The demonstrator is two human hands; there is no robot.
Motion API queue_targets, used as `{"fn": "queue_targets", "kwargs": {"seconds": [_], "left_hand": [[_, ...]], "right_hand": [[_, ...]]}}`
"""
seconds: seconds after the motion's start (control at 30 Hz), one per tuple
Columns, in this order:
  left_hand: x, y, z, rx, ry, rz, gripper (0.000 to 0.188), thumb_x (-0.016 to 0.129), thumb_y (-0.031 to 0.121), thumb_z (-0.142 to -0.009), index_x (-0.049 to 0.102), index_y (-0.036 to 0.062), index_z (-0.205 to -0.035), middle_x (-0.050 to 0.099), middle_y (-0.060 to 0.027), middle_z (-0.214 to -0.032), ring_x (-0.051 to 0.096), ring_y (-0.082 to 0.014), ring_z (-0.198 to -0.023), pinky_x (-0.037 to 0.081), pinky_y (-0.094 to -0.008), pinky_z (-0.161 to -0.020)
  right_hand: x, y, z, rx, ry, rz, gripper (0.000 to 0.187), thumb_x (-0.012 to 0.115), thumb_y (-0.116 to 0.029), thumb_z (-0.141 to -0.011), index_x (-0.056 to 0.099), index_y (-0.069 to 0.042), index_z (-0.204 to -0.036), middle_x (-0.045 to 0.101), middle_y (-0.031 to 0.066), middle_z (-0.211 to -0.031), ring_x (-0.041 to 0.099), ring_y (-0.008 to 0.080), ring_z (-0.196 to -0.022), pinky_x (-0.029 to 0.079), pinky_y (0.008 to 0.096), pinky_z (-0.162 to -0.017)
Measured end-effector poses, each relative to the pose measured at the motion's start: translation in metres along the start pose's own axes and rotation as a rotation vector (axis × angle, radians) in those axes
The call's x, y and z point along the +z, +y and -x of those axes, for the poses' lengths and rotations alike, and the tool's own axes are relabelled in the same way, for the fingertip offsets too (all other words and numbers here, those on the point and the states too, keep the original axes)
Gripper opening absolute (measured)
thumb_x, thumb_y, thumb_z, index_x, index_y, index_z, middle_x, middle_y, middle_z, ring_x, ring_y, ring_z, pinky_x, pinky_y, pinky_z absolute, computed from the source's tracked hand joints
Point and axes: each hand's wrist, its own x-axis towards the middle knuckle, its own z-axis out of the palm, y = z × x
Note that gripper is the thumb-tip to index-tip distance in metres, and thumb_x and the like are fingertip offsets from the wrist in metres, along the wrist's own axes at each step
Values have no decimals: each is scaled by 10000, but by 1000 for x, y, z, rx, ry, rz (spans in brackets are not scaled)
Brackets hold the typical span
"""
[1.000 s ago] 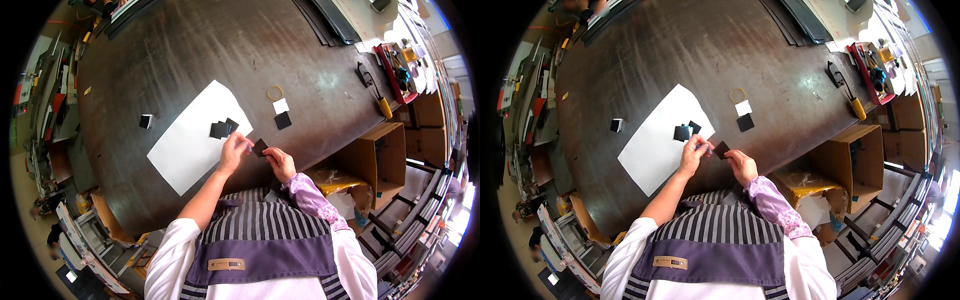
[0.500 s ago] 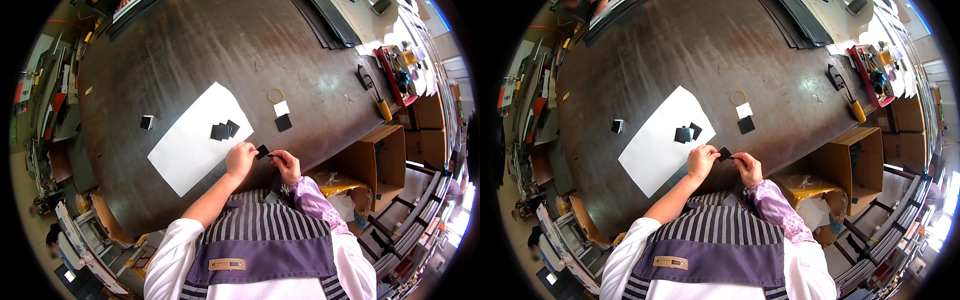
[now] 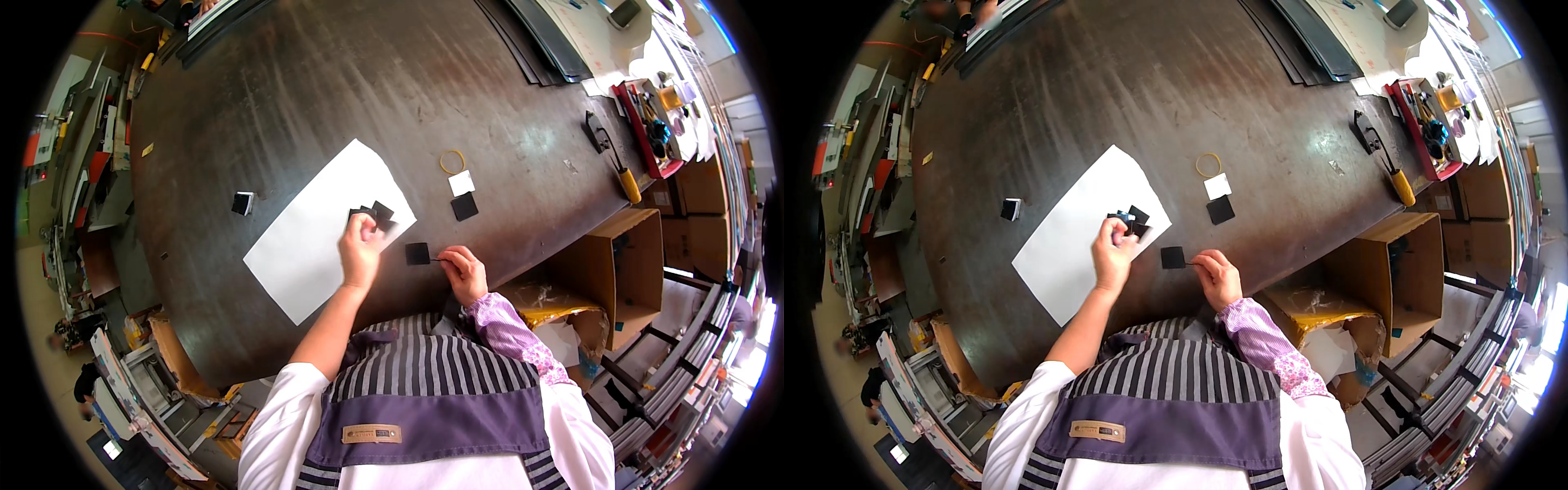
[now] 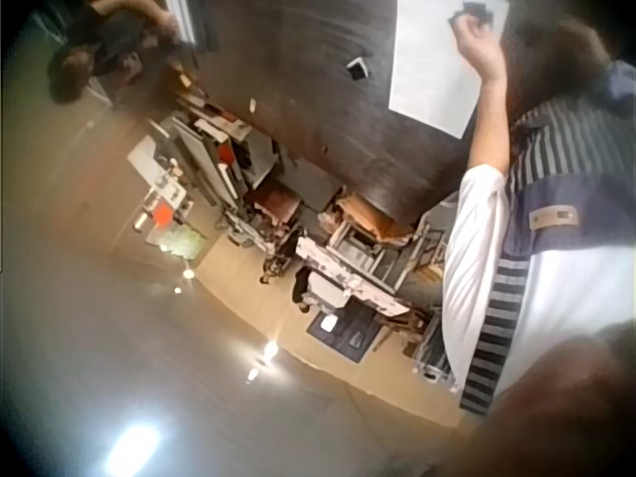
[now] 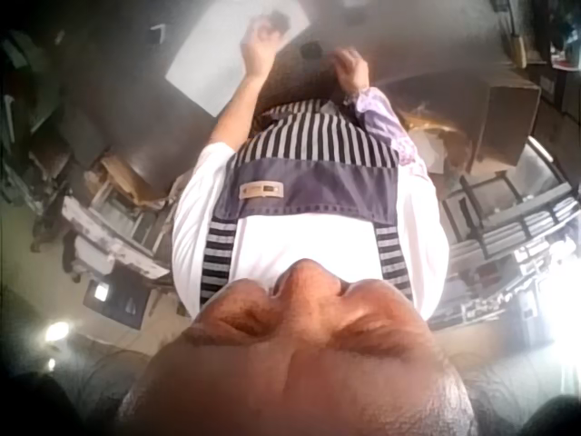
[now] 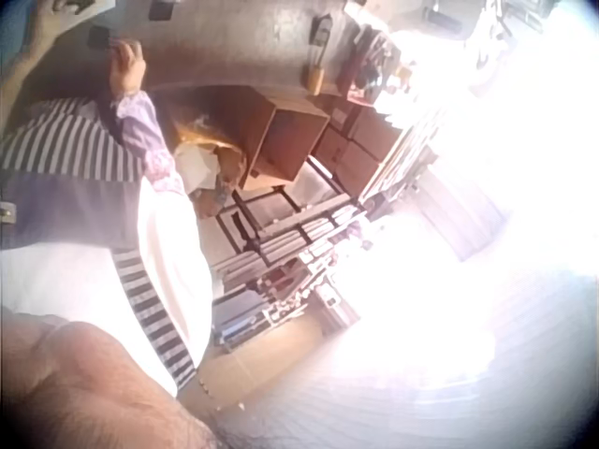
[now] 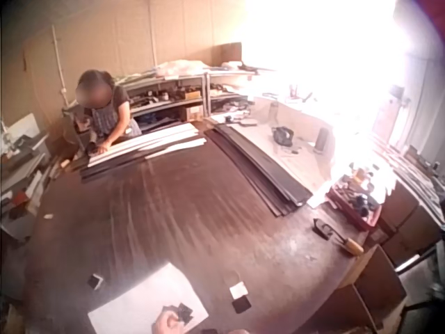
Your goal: The person retrieves a white sheet of paper and small black square pieces from a box. They place the paper on a workbench and peel the backing off the black squares, arranging them in a pattern on the white paper.
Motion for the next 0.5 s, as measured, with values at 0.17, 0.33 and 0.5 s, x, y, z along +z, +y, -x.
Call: {"fn": "queue_targets", "kwargs": {"seconds": [0.17, 0.33, 0.5], "left_hand": [[-19, -16, -12, 253, -101, -304, 228, 712, 3, -775, 636, 65, -981, 570, -83, -856, 570, -274, -772, 490, -373, -699], [-3, 4, 6, 650, -409, -279, 254, 651, 8, -746, 653, 56, -995, 579, -81, -934, 576, -281, -902, 507, -371, -781], [15, -3, 11, 587, -586, -236, 154, 682, 21, -794, 660, 51, -944, 616, -91, -956, 609, -273, -911, 521, -372, -768]], "right_hand": [[1, -1, -4, 17, 28, 67, 138, 634, -31, -871, 670, -30, -1005, 644, 124, -982, 657, 317, -847, 533, 371, -734], [7, 2, -6, 37, 67, -5, 107, 621, -25, -882, 654, -13, -983, 654, 133, -916, 666, 291, -805, 530, 355, -726], [13, -1, -1, 335, 83, -253, 108, 577, -5, -929, 640, 17, -1013, 685, 121, -870, 679, 182, -801, 523, 284, -744]]}}
